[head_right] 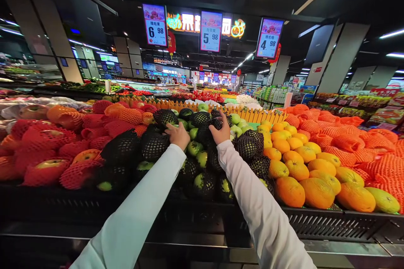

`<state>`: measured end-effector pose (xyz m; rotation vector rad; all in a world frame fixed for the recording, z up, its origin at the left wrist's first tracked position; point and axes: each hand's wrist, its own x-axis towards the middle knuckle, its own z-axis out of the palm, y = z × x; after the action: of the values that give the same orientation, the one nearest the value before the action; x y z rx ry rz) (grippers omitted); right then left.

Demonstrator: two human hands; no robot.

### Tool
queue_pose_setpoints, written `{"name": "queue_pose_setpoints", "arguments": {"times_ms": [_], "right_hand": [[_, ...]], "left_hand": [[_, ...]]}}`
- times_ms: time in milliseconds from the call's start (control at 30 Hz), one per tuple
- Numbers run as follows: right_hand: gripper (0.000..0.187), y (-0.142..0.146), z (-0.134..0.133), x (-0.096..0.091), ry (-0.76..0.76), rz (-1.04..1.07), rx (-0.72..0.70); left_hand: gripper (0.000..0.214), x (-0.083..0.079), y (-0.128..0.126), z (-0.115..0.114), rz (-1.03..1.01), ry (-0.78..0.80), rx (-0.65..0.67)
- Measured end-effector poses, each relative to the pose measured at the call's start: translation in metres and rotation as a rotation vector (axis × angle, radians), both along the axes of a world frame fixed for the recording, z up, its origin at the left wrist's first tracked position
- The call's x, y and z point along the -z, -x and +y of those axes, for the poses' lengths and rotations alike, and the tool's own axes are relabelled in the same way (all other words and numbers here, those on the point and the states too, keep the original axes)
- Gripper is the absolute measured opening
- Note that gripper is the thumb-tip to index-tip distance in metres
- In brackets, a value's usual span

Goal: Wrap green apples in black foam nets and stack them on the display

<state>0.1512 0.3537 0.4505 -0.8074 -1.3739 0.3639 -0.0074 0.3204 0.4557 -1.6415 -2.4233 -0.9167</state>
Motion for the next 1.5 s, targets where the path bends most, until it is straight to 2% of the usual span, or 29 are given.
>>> {"name": "queue_pose_setpoints", "arguments": {"times_ms": [200,333,433,533,633,733,833,933,1000,1067,1167,1233,1367,1500], "right_hand": [[0.068,-0.002,0.000,0.001,-0.176,-0.137,-0.010],[0.051,-0.006,0.003,0.002,-0.266,-0.125,0.032],[0.040,-0.006,0.003,0.002,-0.296,-0.116,0.080],[0.036,-0.005,0.003,0.002,-0.253,-0.075,0.106],[0.037,-0.004,0.002,0.001,-0.173,-0.013,0.104],[0.033,-0.004,0.002,0.000,-0.141,0.016,0.125],[0.029,-0.004,0.003,-0.001,-0.099,0.050,0.162],[0.030,-0.003,0.004,-0.001,-0.064,0.072,0.145],[0.033,-0.002,0.005,0.000,-0.042,0.052,0.107],[0.034,-0.001,0.005,0.000,-0.002,0.032,0.094],[0.029,-0.001,0.002,-0.001,0.074,0.045,0.146],[0.029,-0.001,-0.001,-0.003,0.093,0.040,0.186],[0.024,-0.001,-0.008,-0.007,0.078,-0.007,0.179],[0.018,0.001,-0.010,-0.009,0.084,-0.009,0.125]], "left_hand": [[0.053,0.006,0.000,0.009,0.098,0.011,-0.049],[0.054,0.012,-0.005,0.015,0.160,-0.021,-0.095],[0.049,0.015,-0.009,0.016,0.164,-0.075,-0.107],[0.048,0.017,-0.012,0.013,0.146,-0.108,-0.094],[0.055,0.016,-0.013,0.009,0.137,-0.070,0.028],[0.060,0.011,-0.010,0.005,-0.010,-0.080,0.113],[0.065,0.004,-0.001,0.001,-0.238,-0.195,0.203],[0.062,-0.002,0.010,-0.002,-0.408,-0.416,0.411],[0.053,-0.007,0.014,-0.006,-0.582,-0.560,0.549],[0.047,-0.012,0.014,-0.012,-0.854,-0.611,0.655],[0.054,-0.020,0.010,-0.024,-1.229,-0.554,0.792],[0.060,-0.022,0.008,-0.031,-1.339,-0.516,0.890],[0.060,-0.018,0.011,-0.032,-1.294,-0.449,1.012],[0.059,-0.012,0.015,-0.027,-0.940,-0.413,1.185]]}}
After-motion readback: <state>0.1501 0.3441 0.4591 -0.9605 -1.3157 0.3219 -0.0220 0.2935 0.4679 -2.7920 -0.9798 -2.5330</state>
